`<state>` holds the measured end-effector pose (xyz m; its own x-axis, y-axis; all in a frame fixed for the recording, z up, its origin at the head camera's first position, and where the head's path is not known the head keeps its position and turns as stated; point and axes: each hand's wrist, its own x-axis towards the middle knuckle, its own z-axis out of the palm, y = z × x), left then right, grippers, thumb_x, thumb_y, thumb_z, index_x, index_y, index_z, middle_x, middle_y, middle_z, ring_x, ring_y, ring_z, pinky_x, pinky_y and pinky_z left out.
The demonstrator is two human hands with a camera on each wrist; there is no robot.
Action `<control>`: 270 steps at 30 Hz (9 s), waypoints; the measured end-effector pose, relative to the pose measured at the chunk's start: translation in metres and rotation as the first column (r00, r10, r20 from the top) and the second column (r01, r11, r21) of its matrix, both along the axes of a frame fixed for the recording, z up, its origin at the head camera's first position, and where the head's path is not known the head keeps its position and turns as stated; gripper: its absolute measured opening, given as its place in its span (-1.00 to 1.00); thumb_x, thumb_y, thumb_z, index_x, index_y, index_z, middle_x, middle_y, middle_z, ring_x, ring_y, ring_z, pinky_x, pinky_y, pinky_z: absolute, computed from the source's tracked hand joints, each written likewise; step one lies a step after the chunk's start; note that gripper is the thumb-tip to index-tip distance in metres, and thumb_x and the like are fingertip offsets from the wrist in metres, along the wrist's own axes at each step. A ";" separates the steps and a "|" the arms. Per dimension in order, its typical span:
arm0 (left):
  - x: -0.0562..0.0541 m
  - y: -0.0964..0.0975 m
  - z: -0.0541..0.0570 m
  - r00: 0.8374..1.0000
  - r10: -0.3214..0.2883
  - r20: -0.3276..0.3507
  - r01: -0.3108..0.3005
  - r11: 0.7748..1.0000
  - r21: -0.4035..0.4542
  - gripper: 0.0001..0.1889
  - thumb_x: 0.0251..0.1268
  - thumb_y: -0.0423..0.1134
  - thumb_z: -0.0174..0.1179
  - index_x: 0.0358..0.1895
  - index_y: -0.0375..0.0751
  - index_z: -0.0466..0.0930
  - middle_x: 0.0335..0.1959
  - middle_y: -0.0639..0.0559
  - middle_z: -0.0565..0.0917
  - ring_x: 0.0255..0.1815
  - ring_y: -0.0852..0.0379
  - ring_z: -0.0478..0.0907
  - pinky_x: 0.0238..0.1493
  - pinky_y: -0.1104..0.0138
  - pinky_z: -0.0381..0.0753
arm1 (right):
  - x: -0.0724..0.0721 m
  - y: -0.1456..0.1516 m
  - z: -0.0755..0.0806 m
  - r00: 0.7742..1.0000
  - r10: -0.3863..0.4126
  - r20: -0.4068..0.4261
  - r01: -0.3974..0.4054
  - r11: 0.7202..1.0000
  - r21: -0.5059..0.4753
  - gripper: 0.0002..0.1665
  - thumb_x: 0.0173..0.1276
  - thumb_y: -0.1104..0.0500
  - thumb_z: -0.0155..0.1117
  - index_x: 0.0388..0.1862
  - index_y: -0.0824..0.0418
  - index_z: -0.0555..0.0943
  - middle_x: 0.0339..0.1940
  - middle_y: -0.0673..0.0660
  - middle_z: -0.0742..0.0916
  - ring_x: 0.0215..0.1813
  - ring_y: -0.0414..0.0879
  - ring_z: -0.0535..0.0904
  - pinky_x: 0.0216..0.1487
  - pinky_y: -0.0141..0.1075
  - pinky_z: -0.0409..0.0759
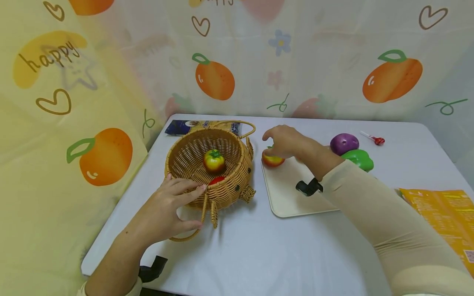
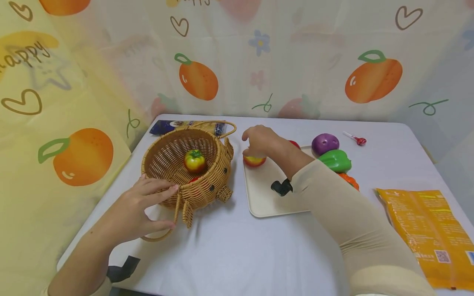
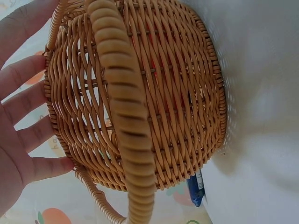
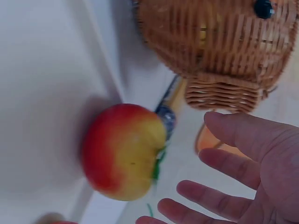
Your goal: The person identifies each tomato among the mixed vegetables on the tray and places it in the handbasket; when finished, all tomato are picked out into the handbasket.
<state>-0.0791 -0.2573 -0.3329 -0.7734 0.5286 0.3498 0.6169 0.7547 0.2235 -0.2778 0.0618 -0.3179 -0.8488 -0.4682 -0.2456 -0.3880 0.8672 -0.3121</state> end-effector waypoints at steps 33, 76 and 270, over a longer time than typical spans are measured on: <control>0.001 0.001 0.001 1.000 -0.005 -0.020 0.005 1.000 -0.006 -0.13 -0.34 -0.04 0.75 0.26 -0.13 0.68 0.14 -0.01 0.68 0.20 -0.03 0.60 0.38 -0.41 0.26 | -0.002 0.008 -0.033 1.000 0.001 0.029 -0.001 1.000 0.021 -0.43 0.30 0.09 0.43 0.30 0.14 0.64 0.27 0.24 0.66 0.35 0.23 0.46 0.46 0.10 0.43; -0.001 0.003 0.004 1.000 0.006 -0.013 -0.006 1.000 -0.009 -0.12 -0.35 -0.04 0.75 0.26 -0.12 0.68 0.13 -0.03 0.69 0.19 -0.08 0.60 0.38 -0.42 0.25 | 0.037 0.007 0.064 0.999 0.047 -0.015 -0.049 0.967 -0.249 -0.42 0.39 -0.05 0.37 0.38 -0.05 0.58 0.25 0.05 0.67 0.19 0.07 0.54 0.20 -0.06 0.61; 0.002 0.005 -0.001 1.000 0.013 0.014 -0.013 1.000 0.004 -0.12 -0.33 0.00 0.74 0.26 -0.11 0.68 0.19 -0.07 0.70 0.22 -0.08 0.55 0.39 -0.44 0.21 | 0.066 -0.072 0.033 0.864 0.462 -0.201 -0.495 0.852 -0.172 -0.44 0.45 0.03 0.34 0.42 -0.03 0.56 0.41 0.05 0.58 0.41 -0.01 0.48 0.45 -0.08 0.47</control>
